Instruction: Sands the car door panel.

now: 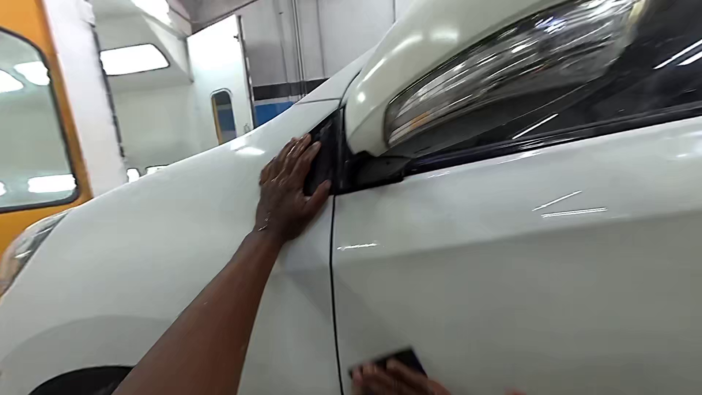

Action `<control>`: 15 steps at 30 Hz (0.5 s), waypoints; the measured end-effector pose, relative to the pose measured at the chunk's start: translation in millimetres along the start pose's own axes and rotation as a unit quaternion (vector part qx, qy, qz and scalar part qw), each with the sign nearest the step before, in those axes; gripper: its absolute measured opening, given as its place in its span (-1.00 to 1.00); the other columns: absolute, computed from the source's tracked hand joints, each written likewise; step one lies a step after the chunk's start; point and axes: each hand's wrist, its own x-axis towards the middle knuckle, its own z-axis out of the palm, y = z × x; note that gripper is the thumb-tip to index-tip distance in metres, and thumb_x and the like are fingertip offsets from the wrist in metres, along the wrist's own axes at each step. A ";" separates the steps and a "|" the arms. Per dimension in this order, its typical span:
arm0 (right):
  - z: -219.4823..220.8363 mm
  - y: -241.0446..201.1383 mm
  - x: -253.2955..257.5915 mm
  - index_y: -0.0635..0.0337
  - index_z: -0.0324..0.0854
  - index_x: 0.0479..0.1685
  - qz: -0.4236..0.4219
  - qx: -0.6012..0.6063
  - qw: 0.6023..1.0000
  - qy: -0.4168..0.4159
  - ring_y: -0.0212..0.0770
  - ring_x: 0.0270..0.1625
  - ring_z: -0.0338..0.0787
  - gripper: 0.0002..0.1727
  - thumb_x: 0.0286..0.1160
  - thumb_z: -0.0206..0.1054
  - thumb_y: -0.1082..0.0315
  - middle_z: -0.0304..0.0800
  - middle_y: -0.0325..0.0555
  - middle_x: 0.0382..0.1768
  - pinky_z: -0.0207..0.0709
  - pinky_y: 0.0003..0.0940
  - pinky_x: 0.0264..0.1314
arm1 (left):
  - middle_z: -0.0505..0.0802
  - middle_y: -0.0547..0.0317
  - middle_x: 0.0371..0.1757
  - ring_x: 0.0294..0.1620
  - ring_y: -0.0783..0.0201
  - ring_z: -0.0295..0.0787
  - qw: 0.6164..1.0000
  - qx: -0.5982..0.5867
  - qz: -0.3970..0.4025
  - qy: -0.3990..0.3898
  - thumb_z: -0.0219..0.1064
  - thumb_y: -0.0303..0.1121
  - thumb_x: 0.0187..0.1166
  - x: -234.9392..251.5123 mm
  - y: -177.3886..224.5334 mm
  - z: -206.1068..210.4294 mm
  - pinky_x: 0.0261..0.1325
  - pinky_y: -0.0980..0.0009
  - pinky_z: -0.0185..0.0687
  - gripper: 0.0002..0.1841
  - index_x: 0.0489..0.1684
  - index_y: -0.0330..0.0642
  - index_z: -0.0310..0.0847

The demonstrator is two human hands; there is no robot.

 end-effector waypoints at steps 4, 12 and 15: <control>-37.0 19.2 95.1 0.04 0.34 0.77 0.168 -0.120 0.960 0.187 -0.18 0.90 0.08 -0.16 0.71 -0.23 -0.33 0.28 -0.19 0.81 -0.26 0.02 0.94 | 0.30 0.22 0.87 0.90 0.07 0.06 1.000 0.021 -0.012 -0.020 -0.09 0.24 0.66 -1.8 2.3 0.5 0.76 -0.20 -0.02 -0.27 0.80 0.14 0.27; -105.6 113.7 -151.6 -0.15 0.34 0.76 -0.025 -0.108 0.994 0.020 -0.39 0.87 0.09 -0.39 0.81 -0.02 -0.13 0.27 -0.39 0.81 -0.18 -0.28 0.92 | 0.36 0.08 0.84 0.88 -0.04 0.08 1.000 0.013 -0.014 -0.013 -0.08 0.27 0.65 -0.6 7.2 -1.6 0.75 -0.22 -0.04 -0.24 0.78 0.06 0.30; -161.9 165.2 -218.3 -0.03 -0.02 0.92 -0.019 -0.221 0.974 -0.045 -0.20 0.96 -0.40 -0.21 0.79 -0.10 -0.21 -0.22 -0.19 0.95 -0.66 -0.07 0.94 | 0.36 0.06 0.83 0.88 -0.05 0.08 1.000 0.021 -0.013 0.000 -0.06 0.23 0.63 1.8 9.7 -1.5 0.74 -0.22 -0.06 -0.26 0.75 0.03 0.32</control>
